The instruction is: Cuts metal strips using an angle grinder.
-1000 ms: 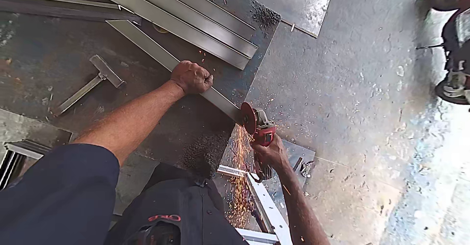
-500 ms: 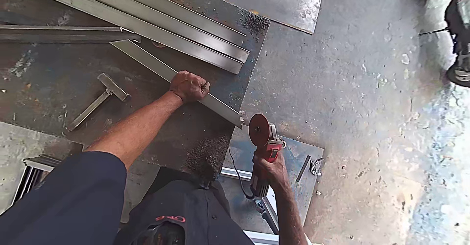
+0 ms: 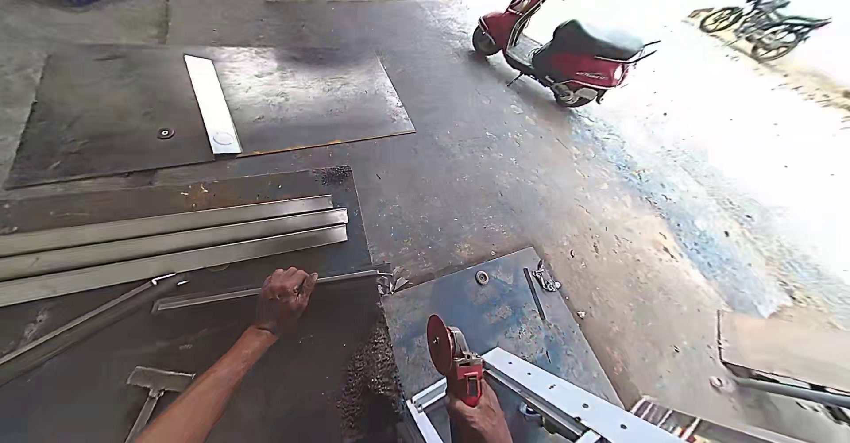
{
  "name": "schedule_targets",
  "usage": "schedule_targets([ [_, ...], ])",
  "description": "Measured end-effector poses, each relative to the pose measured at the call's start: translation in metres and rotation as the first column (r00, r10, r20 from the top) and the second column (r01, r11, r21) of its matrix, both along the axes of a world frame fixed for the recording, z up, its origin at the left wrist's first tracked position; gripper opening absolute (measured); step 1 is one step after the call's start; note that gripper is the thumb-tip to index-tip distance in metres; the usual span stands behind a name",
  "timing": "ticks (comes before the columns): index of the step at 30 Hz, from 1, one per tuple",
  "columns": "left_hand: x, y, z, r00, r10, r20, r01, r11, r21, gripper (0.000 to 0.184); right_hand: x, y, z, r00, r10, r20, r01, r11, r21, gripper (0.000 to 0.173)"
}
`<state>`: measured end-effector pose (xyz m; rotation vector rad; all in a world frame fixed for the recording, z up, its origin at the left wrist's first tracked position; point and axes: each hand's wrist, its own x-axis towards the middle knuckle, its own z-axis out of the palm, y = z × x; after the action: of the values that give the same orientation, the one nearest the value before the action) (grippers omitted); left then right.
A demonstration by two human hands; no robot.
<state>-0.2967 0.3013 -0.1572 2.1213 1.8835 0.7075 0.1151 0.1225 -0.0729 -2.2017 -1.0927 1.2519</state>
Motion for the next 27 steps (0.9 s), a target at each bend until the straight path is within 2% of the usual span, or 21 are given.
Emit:
schedule_targets([
  [3,-0.02,-0.021,-0.002,0.968,-0.249,0.041,0.251,0.967,-0.052,0.046,-0.017,-0.02,0.012,0.993,-0.11,-0.054,0.112,0.993,0.045,0.059],
  [5,-0.04,-0.025,-0.01,0.94,-0.336,-0.048,0.339,0.938,0.074,0.043,-0.025,-0.029,0.016,0.982,-0.164,-0.09,0.171,0.982,0.076,0.057],
  [6,-0.053,-0.022,-0.009,0.938,-0.329,-0.11,0.339,0.937,0.084,0.046,-0.029,-0.033,0.019,0.976,-0.189,-0.11,0.199,0.976,0.089,0.057],
  [7,-0.068,-0.02,-0.005,0.94,-0.304,-0.153,0.312,0.95,0.026,0.055,-0.033,-0.038,0.021,0.97,-0.211,-0.12,0.222,0.97,0.094,0.056],
  [9,-0.097,-0.013,0.005,0.952,-0.236,-0.195,0.19,0.955,-0.228,0.074,-0.039,-0.049,0.025,0.964,-0.232,-0.126,0.245,0.965,0.093,0.056],
  [12,-0.127,0.004,0.015,0.95,-0.245,-0.193,0.122,0.861,-0.495,0.065,-0.041,-0.058,0.029,0.958,-0.249,-0.14,0.266,0.957,0.117,0.055],
  [16,-0.127,0.02,0.04,0.883,-0.416,-0.219,0.195,0.747,-0.635,0.058,-0.04,-0.069,0.031,0.942,-0.304,-0.141,0.323,0.935,0.145,0.057],
  [18,-0.118,0.024,0.049,0.838,-0.488,-0.242,0.219,0.71,-0.67,0.054,-0.037,-0.072,0.03,0.942,-0.298,-0.153,0.32,0.936,0.149,0.058],
  [20,-0.111,0.027,0.055,0.817,-0.507,-0.273,0.225,0.717,-0.66,0.048,-0.034,-0.075,0.029,0.945,-0.28,-0.17,0.308,0.937,0.168,0.057],
  [25,-0.088,-0.009,0.066,0.84,-0.44,-0.317,0.198,0.793,-0.576,0.044,-0.019,-0.096,0.021,0.939,-0.269,-0.215,0.308,0.935,0.174,0.059],
  [27,-0.065,-0.035,0.078,0.871,-0.385,-0.305,0.135,0.785,-0.605,0.046,-0.011,-0.104,0.016,0.942,-0.262,-0.211,0.299,0.94,0.165,0.058],
])
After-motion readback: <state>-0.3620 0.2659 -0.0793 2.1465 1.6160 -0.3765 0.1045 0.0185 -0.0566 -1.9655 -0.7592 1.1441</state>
